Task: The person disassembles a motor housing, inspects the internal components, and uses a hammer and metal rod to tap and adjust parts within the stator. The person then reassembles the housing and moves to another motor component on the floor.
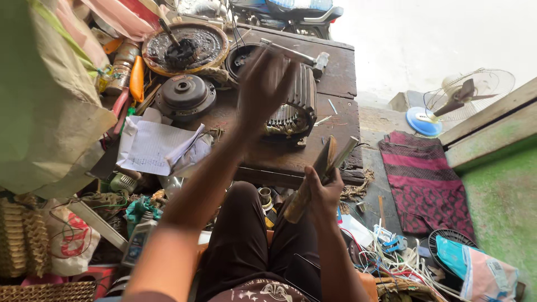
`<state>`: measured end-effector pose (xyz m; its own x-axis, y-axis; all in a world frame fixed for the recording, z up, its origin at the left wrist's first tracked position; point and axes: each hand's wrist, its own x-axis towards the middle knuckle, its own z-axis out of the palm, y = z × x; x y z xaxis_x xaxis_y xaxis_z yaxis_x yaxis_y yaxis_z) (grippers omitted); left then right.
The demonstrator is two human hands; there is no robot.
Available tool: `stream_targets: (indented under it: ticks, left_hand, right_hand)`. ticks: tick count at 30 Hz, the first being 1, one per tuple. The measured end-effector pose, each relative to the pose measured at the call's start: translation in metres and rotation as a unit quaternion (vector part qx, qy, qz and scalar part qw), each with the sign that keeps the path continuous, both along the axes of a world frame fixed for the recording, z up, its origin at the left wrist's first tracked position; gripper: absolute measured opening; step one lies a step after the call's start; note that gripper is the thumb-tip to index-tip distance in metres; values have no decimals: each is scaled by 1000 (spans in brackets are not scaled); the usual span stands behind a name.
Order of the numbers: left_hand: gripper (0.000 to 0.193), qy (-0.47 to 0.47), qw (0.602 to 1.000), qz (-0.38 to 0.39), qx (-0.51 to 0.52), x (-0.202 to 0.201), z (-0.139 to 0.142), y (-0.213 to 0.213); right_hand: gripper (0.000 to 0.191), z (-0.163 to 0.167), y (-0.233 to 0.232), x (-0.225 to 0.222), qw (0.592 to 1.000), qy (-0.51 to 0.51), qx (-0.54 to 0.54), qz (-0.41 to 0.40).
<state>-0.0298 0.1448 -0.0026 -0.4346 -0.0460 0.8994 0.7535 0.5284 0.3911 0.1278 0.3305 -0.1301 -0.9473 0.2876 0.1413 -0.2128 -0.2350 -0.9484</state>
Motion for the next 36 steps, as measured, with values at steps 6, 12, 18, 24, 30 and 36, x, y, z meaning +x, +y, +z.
stream_targets:
  ticks: [6, 12, 18, 24, 30, 36]
  left_hand:
    - [43, -234, 866, -332, 293, 178, -151, 60]
    - [47, -316, 744, -375, 454, 192, -188, 89]
    - [37, -364, 644, -412, 532, 166, -193, 98]
    - [36, -395, 583, -418, 574, 159, -197, 109]
    - [33, -411, 606, -403, 549, 163, -195, 99]
    - [34, -394, 601, -417, 556, 169, -186, 97]
  right_hand:
    - [45, 33, -5, -6, 940, 35, 335, -51]
    - [32, 50, -26, -3, 869, 84, 485, 54]
    - [20, 116, 9, 0, 710, 240, 658, 74]
    - [9, 181, 12, -20, 496, 510, 701, -57]
    - [24, 140, -22, -41, 329, 283, 900, 50]
    - [28, 167, -6, -39, 398, 430, 811, -8]
